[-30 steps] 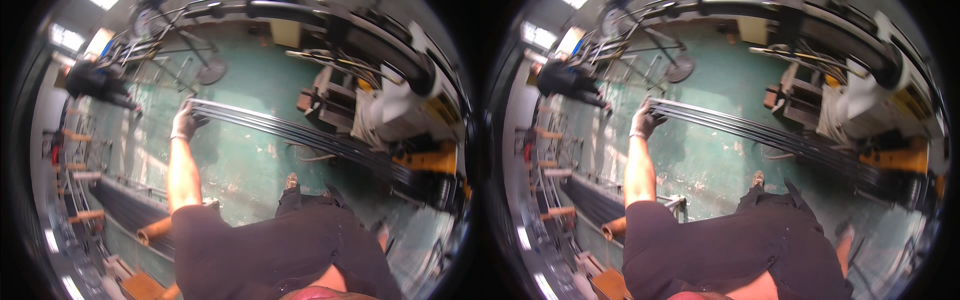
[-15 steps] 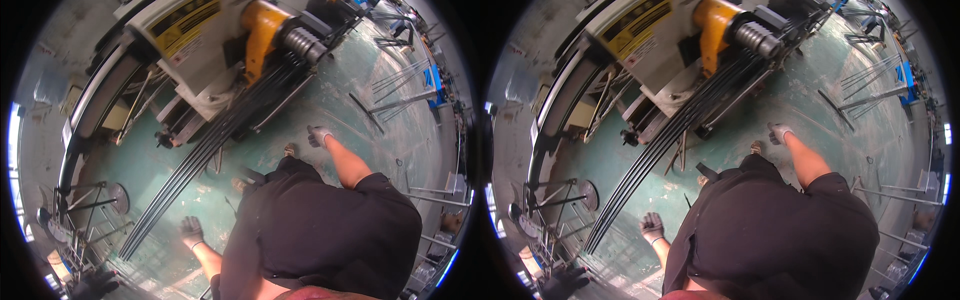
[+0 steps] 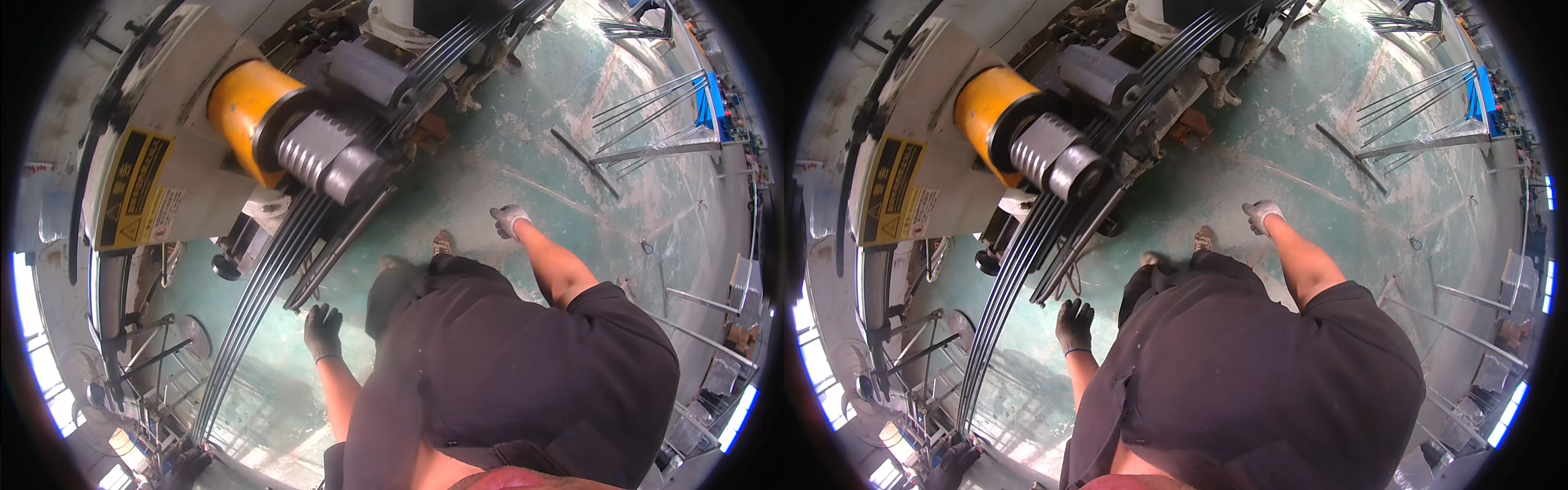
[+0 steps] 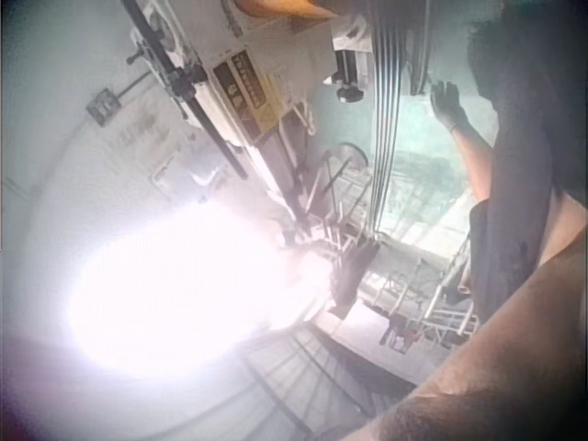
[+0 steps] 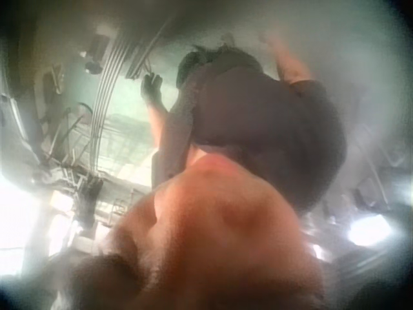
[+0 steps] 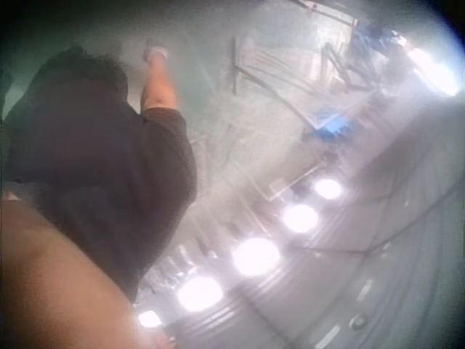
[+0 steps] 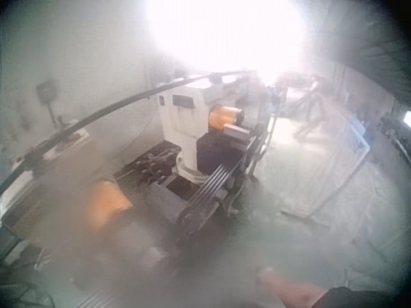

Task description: The person repeatedly picks up bundles of long metal rods from a rack, feeds them into a bending machine, and removes the bent frames. The person stacks the finished frames on the floor and continues the cycle with new rods.

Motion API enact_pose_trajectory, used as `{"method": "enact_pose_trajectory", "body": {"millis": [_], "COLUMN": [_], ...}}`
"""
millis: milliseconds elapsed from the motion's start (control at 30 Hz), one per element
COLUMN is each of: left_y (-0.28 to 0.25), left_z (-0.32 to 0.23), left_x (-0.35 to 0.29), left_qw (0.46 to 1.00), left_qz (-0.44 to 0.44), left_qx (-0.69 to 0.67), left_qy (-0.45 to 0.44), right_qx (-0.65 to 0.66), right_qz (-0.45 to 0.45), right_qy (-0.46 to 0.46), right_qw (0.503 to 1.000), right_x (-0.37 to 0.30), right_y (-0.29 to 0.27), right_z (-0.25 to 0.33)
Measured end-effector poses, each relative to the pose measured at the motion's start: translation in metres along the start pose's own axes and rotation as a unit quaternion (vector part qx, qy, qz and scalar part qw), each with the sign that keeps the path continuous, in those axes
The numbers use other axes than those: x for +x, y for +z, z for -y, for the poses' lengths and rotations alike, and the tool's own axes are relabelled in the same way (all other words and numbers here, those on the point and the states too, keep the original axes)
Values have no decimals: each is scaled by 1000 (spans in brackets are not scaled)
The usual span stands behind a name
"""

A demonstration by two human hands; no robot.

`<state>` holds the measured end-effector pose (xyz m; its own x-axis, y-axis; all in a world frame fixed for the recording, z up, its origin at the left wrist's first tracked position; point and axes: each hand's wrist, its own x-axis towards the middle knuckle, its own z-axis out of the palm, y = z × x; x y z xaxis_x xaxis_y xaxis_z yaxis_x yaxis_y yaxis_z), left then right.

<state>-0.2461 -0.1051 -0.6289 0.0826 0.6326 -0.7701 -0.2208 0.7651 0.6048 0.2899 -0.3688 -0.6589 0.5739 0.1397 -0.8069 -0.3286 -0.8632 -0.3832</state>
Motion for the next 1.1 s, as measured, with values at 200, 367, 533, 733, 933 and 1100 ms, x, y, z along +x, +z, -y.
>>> {"method": "enact_pose_trajectory", "body": {"millis": [200,367,533,733,933,1100], "left_y": [7,87,160,234,353,353], "left_z": [69,55,0,29,103,153], "left_x": [65,93,81,62,6,17], "left_qw": [830,989,980,990,987,975], "left_qz": [110,9,-33,-104,-89,-1], "left_qx": [518,146,193,97,124,216], "left_qy": [176,-33,26,-12,-57,61], "right_qx": [126,98,77,-246,64,-41], "right_qz": [-17,-8,43,106,40,70], "right_qy": [-24,-19,117,-58,-52,-51], "right_qw": [992,995,989,962,996,995], "right_x": [18,37,123,215,205,224], "right_y": [-43,-74,-90,-136,-177,-191], "right_z": [30,27,3,115,247,231]}}
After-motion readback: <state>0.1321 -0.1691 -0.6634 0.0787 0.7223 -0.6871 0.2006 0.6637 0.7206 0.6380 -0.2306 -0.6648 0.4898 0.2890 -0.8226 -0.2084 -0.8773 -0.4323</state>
